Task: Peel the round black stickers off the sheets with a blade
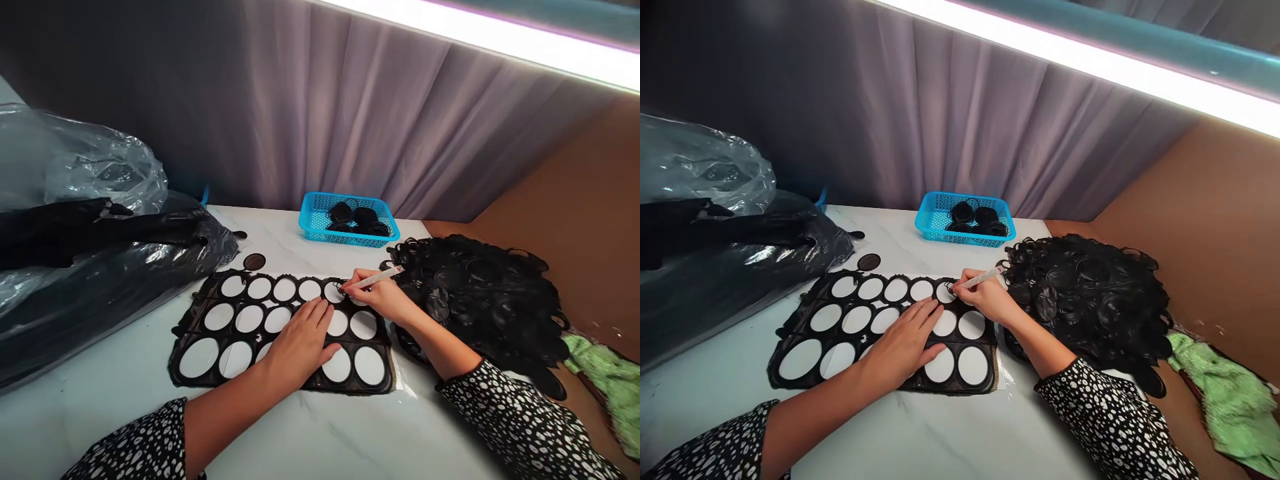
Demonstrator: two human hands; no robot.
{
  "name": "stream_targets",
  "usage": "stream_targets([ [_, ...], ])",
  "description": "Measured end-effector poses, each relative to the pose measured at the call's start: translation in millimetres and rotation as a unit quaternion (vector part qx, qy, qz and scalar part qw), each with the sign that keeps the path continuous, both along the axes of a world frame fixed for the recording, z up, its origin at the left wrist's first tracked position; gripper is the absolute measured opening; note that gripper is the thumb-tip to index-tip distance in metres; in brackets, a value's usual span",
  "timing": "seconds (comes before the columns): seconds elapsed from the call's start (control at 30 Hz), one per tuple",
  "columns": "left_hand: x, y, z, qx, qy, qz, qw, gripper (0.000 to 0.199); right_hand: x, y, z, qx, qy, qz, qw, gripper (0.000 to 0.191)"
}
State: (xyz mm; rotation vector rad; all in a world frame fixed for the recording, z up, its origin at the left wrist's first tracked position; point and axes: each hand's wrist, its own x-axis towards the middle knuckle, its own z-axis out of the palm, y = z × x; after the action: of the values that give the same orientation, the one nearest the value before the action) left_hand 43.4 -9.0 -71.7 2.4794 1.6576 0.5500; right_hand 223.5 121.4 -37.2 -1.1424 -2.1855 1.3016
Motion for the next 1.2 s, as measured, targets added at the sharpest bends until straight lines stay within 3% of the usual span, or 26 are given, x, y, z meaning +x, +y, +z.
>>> stream_targets([
  [0.27,2.6,-0.8,-4.1,0.0,0.008,0.0,1.0,0.054,-7.2,-8.3,-11.7,-0.033,0.01,0.054,0.998,0.018],
  [0.77,2.8,-1.0,-1.7,-0.011,0.021,0.003,1.0,0.055,-6.5,-10.5,-9.4,0.002,-0.009,0.05,0.999,0.016],
  [0.9,2.3,-0.6,-4.0,-0.012,0.015,-0.001,1.0,0.057,-5.4,-15.5,-15.5,0.104,-0.034,0.078,0.991,0.012],
  [1.03,0.9,0.2,-5.8,-0.021,-0.004,-0.015,1.0,0.054,-5.7,-34.7,-22.5,0.287,-0.13,0.132,0.94,0.009],
  [1.13,0.0,0.6,-6.2,-0.02,-0.031,-0.017,0.999,0.05,-8.2,-41.7,-23.6,0.347,-0.164,0.157,0.91,0.012],
  [1.2,-0.1,0.8,-6.6,-0.019,-0.034,-0.018,0.999,0.052,-7.8,-31.2,-21.1,0.366,-0.164,0.124,0.908,0.013],
])
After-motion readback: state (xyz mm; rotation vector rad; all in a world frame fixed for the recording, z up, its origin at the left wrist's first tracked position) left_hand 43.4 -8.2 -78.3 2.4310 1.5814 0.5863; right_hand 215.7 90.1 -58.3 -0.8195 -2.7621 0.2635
